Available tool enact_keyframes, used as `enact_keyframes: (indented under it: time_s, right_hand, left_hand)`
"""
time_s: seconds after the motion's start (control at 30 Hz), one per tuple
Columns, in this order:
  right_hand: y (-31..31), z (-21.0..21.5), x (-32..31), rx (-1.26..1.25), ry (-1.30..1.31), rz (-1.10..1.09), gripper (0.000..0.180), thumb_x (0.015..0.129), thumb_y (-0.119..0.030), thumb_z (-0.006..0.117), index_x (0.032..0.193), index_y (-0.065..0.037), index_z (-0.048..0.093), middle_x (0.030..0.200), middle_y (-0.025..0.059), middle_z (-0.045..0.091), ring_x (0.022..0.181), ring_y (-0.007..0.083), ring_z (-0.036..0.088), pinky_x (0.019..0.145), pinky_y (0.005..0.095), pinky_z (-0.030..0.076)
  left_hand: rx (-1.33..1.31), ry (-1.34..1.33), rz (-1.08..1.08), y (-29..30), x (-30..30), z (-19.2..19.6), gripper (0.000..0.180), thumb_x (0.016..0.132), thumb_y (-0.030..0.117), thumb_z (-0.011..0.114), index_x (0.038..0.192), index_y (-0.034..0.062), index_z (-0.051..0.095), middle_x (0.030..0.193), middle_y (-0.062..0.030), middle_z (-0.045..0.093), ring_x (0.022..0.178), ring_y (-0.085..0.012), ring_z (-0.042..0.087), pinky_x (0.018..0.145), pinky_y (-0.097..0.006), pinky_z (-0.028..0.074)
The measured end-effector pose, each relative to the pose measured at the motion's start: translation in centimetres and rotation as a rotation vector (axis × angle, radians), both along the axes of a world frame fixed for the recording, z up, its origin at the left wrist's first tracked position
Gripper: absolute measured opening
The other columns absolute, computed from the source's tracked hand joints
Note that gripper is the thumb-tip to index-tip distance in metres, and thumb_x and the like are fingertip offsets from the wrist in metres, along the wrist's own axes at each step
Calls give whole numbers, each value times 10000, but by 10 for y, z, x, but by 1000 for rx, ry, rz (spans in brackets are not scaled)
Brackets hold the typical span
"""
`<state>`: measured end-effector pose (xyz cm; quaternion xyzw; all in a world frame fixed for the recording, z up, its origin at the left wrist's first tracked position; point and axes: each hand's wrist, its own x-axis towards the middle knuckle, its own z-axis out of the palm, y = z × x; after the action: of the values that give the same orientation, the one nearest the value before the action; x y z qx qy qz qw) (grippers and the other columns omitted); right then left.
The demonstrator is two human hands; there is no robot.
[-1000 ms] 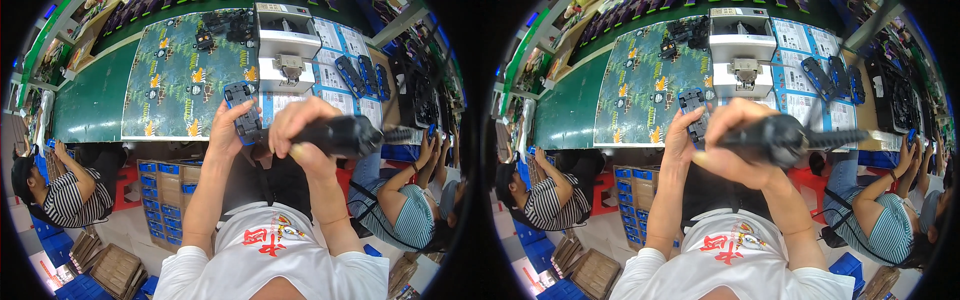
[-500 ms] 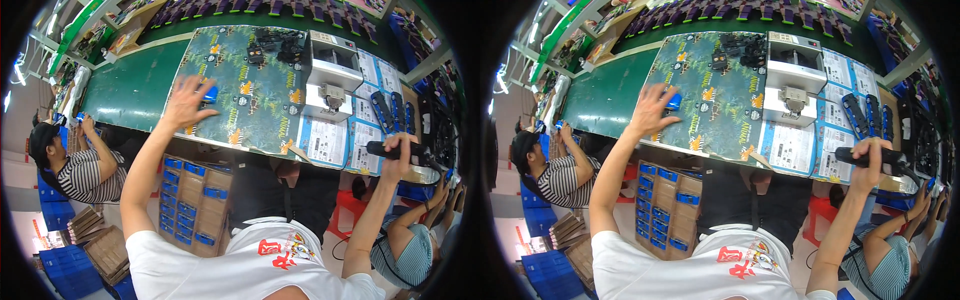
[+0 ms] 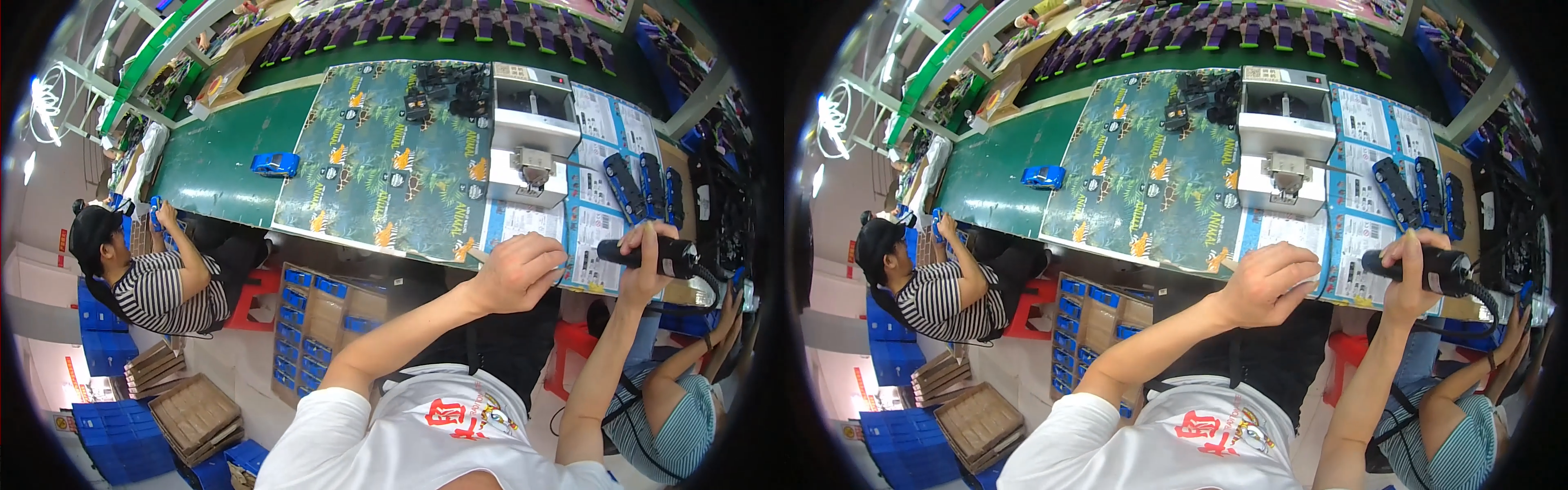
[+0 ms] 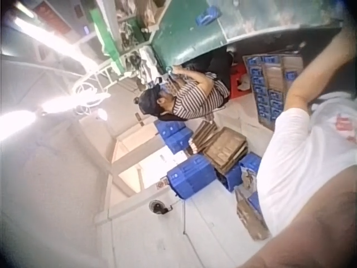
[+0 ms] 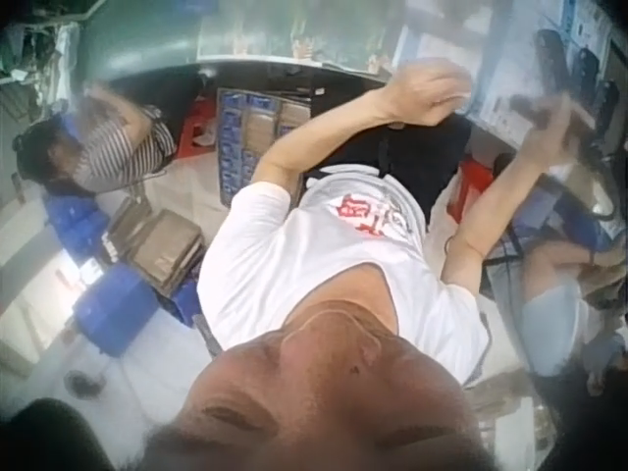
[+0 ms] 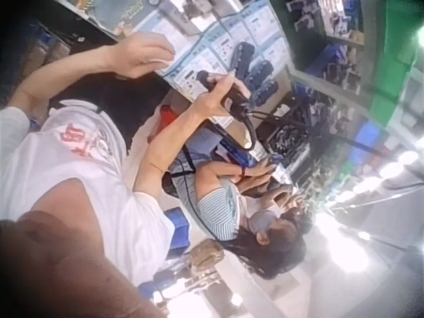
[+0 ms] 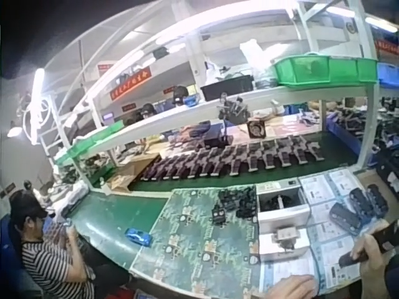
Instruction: The person assembles toy cars by attaching components and wheels by hand, fastens them using an electric screwdriver, rolls them across the table, and places them into a compartment tray.
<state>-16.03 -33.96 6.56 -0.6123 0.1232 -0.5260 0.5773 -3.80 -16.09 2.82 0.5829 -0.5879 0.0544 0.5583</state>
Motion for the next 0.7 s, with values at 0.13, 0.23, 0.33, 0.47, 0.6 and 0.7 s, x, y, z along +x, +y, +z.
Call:
enact_keyframes:
  time_s: [0.13, 0.23, 0.33, 0.47, 0.6, 0.7]
  right_hand:
    - [-11, -5, -14, 42, -66, -39, 91, 930, -49, 602, 954, -10, 523, 671, 67, 540, 548, 139, 527, 572, 282, 466]
    - [-7, -4, -13, 3, -23, -43, 105, 917, -47, 622, 953, -10, 531, 695, 75, 565, 551, 129, 535, 586, 265, 458]
    - [-4, -5, -8, -39, -13, -18, 158, 868, -31, 691, 956, -6, 562, 741, 75, 583, 575, 119, 569, 575, 247, 459]
    - [0, -10, -4, -107, 38, -53, 163, 859, -17, 705, 952, -10, 572, 769, 64, 589, 583, 112, 579, 573, 241, 464]
    - [7, -5, 1, -60, 50, -52, 164, 856, -9, 706, 948, -10, 571, 762, 64, 589, 587, 112, 583, 568, 244, 463]
    - [5, -6, -3, -45, 30, -91, 155, 864, -4, 692, 954, -11, 566, 732, 63, 585, 583, 111, 575, 574, 247, 463]
  left_hand:
    - [-29, -165, 192, 33, 42, -1, 220, 706, -27, 698, 919, 6, 651, 922, -151, 671, 805, -322, 665, 695, -381, 540]
    - [2, -261, 655, 110, 122, 2, 291, 700, -91, 586, 966, 7, 657, 933, -165, 670, 851, -329, 650, 751, -391, 519]
    - [432, -499, 992, 211, 232, 7, 530, 705, -82, 570, 1219, 41, 594, 1229, -165, 607, 1160, -363, 548, 983, -478, 427]
    - [1159, -595, 1180, 262, 300, 17, 756, 709, -2, 656, 1416, 171, 453, 1499, -125, 402, 1327, -385, 414, 1050, -517, 386]
    - [1356, -550, 996, 274, 334, 22, 544, 717, 30, 662, 1240, 163, 591, 1259, -117, 614, 1252, -340, 501, 1026, -523, 401]
    - [1369, -344, 853, 240, 315, 53, 454, 670, 40, 697, 1114, 130, 659, 1065, -117, 692, 1016, -351, 640, 910, -462, 496]
